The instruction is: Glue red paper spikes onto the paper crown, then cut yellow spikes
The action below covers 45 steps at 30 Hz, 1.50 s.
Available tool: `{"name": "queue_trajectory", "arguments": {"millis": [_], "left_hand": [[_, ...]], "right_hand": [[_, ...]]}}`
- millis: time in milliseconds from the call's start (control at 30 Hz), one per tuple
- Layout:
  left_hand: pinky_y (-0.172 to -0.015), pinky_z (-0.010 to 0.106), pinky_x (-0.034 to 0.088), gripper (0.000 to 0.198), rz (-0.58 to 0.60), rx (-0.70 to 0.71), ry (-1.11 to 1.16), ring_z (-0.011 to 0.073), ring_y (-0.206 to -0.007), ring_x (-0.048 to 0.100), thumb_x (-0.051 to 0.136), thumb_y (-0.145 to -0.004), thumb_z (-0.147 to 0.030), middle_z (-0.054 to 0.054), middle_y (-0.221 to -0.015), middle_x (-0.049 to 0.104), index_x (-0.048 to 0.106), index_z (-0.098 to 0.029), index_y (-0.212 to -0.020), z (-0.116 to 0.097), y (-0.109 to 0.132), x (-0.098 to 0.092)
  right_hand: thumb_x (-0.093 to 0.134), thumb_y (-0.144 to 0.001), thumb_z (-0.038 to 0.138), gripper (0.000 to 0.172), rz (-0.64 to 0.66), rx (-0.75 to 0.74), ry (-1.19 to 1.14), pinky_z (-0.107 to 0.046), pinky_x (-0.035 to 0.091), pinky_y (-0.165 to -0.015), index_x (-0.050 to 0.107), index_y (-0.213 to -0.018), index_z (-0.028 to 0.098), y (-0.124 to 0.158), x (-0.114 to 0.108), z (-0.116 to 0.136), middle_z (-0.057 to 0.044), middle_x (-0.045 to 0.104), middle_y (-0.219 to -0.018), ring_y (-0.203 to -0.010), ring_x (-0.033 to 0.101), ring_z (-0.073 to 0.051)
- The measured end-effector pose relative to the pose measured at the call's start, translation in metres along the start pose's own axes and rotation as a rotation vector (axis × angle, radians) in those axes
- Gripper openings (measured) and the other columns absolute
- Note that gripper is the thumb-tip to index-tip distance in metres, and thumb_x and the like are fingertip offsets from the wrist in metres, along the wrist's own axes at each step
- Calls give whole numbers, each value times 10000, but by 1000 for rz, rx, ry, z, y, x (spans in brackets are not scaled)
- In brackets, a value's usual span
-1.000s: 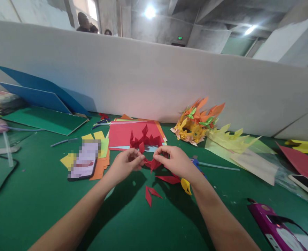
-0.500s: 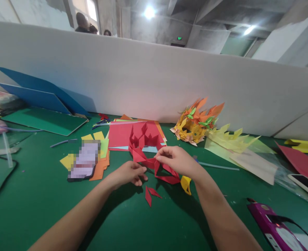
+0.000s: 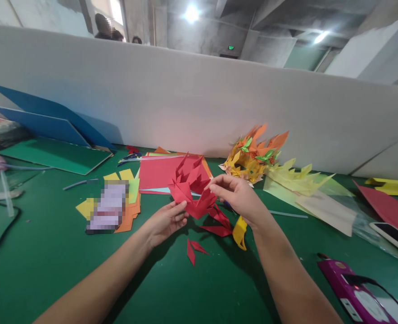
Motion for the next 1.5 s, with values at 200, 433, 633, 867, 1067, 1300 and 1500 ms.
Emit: {"name": "queue_trajectory", "arguments": {"millis": [200, 433, 633, 867, 1067, 1300, 1500], "left_hand": [[-709, 195, 530, 114, -11, 7, -24, 60, -588, 599, 751, -722, -126, -6, -708, 670, 639, -145, -720, 3, 2, 4], [-667, 179, 531, 120, -42, 41, -30, 71, -606, 626, 763, -696, -92, 6, -735, 705, 676, -144, -759, 2, 5, 8], [-695, 204, 522, 195, -24, 76, -35, 80, -630, 629, 814, -623, -99, 12, -770, 708, 676, -132, -757, 3, 4, 8], [-674, 197, 524, 190, -53, 79, -8, 77, -604, 625, 812, -607, -61, 6, -719, 700, 676, -123, -722, 3, 5, 10], [-655, 187, 530, 171, -62, 61, 12, 74, -580, 623, 804, -617, -53, 10, -702, 703, 676, -117, -710, 3, 4, 10], [-645, 165, 537, 167, -49, 54, 38, 69, -584, 631, 801, -625, -56, -4, -670, 695, 662, -123, -690, 4, 3, 8], [-640, 161, 535, 160, -46, 51, 46, 62, -569, 625, 782, -651, -43, -8, -668, 694, 662, -127, -715, 4, 5, 10]], "right_hand": [[559, -717, 411, 222, -247, -54, 96, -291, 455, -641, 576, -704, 191, -5, 0, -14, -15, 638, -667, -633, 593, -154], [526, -753, 320, 141, -198, -27, 346, -294, 461, -664, 596, -709, 206, -1, 11, -12, -26, 694, -716, -679, 640, -179], [533, -748, 298, 110, -186, -23, 367, -282, 472, -663, 586, -696, 217, 0, 18, -8, -13, 704, -715, -691, 656, -178], [529, -750, 303, 118, -172, -5, 379, -292, 469, -650, 579, -684, 220, 2, 21, -8, -21, 701, -717, -692, 654, -186], [526, -748, 316, 124, -147, -4, 315, -304, 482, -667, 579, -699, 216, 0, 22, -10, -29, 698, -718, -695, 654, -191], [541, -732, 327, 124, -140, -11, 244, -301, 489, -653, 581, -694, 217, 0, 21, -12, -26, 695, -700, -669, 651, -184], [545, -730, 324, 122, -147, -13, 215, -301, 487, -655, 583, -693, 214, -1, 21, -13, -31, 694, -702, -671, 654, -184]]}}
Point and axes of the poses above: each hand's wrist, its own y-axis away from the middle knuckle, its own x-axis out of the palm, z = x × y, the point moved 2 cm from there along -y, towards the middle knuckle
